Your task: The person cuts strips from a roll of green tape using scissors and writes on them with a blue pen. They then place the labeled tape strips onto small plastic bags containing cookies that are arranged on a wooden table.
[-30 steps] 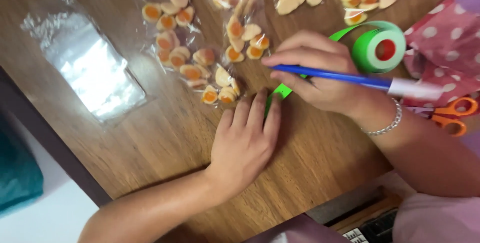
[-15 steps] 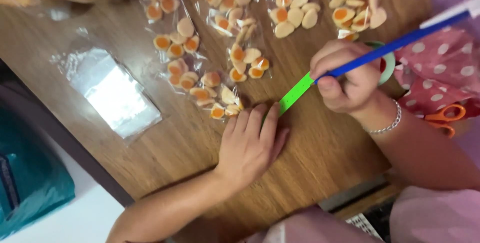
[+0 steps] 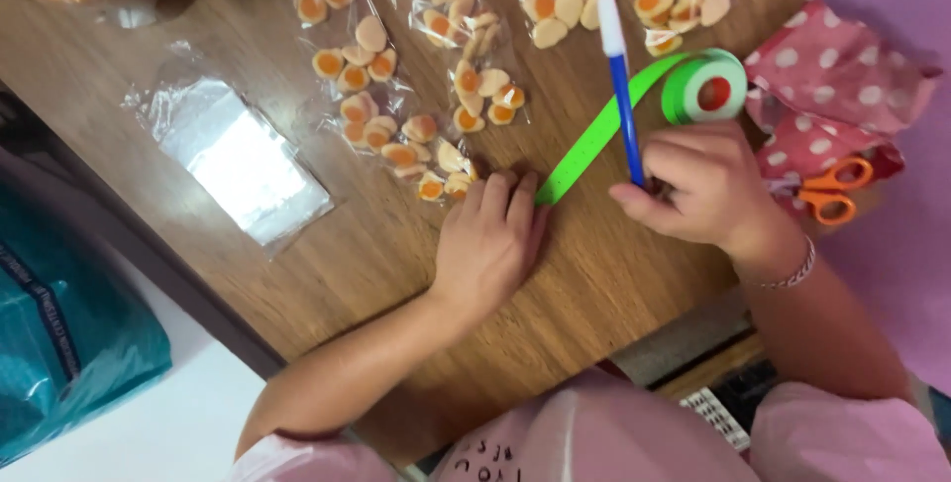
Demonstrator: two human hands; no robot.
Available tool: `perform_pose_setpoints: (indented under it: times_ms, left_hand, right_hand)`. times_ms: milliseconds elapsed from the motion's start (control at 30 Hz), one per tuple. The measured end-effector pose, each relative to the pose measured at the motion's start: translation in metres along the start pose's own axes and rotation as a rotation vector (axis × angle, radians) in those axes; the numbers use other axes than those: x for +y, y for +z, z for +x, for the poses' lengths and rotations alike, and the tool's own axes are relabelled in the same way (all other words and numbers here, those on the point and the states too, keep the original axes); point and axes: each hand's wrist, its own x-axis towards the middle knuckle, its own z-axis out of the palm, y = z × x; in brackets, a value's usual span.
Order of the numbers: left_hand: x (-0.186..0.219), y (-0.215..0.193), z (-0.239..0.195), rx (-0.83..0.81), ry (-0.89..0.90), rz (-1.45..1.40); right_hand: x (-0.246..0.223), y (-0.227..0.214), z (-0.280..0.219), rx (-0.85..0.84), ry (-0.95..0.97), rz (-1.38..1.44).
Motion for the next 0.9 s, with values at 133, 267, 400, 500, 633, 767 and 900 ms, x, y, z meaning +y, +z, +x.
perform_pose_setpoints:
  times_ms: [133, 267, 400, 500, 633, 767, 900]
  left_hand:
    - [-0.003, 0.0, 0.0, 0.009, 0.04, 0.013]
    - [-0.009, 0.005, -0.004, 0.025, 0.042, 0.007]
    - [-0.011, 0.003, 0.001, 0.035, 0.02, -0.025]
    - [-0.013, 0.012, 0.0, 0.034, -0.013, -0.01]
    - [-0.003, 0.004, 0.008, 0.03, -0.058, 0.012]
    - [0.009, -0.017, 0.03, -0.197, -0.283, -0.278]
    - [0.003, 0.006, 0.03, -0.223, -0.467, -0.689]
  right_hand:
    - [-0.012, -0.021, -0.063, -0.022, 0.104, -0.122]
    - [-0.006, -0.028, -0.146, -0.056, 0.328, -0.474]
    - [-0.007, -0.011, -0.19, 0.021, 0.423, -0.471]
    - [-0.014, -0.001, -0.19, 0.075, 0.401, -0.447]
    - [-0.026, -0.003, -0.173, 0.13, 0.429, -0.449]
    - [-0.03, -0.048, -0.153, 0.218, 0.418, -0.55]
    - [-0.025, -0.079, -0.157, 0.183, 0.513, -0.674]
